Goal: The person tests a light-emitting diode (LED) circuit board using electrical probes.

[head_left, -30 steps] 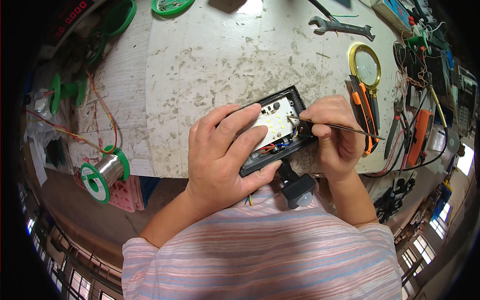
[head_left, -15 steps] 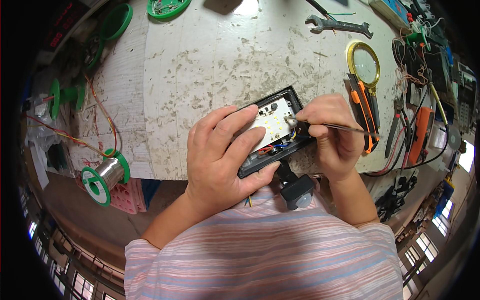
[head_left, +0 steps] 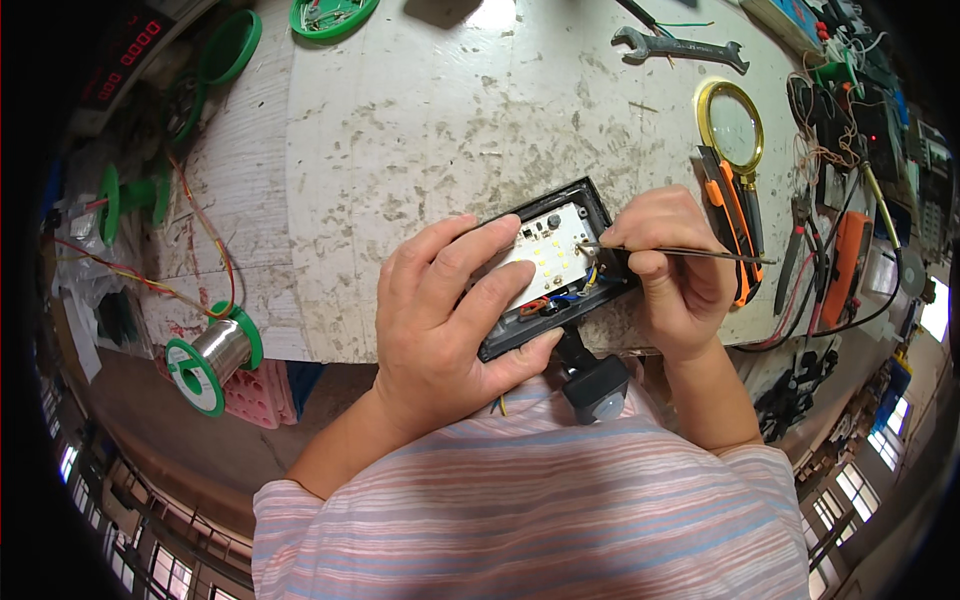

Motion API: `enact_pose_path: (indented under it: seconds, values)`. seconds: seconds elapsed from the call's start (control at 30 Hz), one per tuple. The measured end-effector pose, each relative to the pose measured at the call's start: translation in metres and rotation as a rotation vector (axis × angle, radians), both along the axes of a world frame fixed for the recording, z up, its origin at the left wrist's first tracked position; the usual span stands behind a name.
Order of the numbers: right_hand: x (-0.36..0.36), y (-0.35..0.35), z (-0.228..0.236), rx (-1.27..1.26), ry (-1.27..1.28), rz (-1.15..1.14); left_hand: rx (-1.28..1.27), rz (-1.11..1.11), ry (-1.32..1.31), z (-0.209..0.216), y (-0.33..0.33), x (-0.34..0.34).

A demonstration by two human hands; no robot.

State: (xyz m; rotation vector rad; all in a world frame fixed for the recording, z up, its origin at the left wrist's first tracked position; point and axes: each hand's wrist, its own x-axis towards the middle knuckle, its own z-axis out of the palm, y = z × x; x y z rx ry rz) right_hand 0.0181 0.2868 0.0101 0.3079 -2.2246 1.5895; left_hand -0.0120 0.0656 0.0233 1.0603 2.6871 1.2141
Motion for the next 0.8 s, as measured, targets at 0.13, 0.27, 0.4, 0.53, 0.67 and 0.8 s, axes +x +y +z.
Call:
enact_pose_path:
  seconds: [0.13,0.27,0.4,0.53,0.67,0.8]
  values:
    - [0.0005,0.0000,0.0008,0.021,0.004,-0.026,-0.007,0.000,0.004,0.0001,-0.0003,-0.0002]
    - [0.0008,0.0047,0.0040,-0.022,-0.048,0.039,-0.006,-0.002,-0.004,0.0005,-0.0003,-0.0003]
    - [0.0005,0.0031,0.0022,-0.042,-0.037,0.023,-0.008,0.000,-0.004,0.0009,0.0001,-0.0004]
    - [0.0007,0.0010,0.0008,-0.036,-0.016,-0.026,-0.008,0.002,-0.007,0.0010,0.0001,-0.0001]
    - [0.0019,0.0039,0.0032,-0.062,-0.068,0.019,-0.005,0.002,-0.005,0.0005,0.0002,0.0000]
    - [0.0018,0.0031,0.0015,-0.080,-0.041,0.017,0.002,0.004,-0.001,0.0001,0.0002,0.0000]
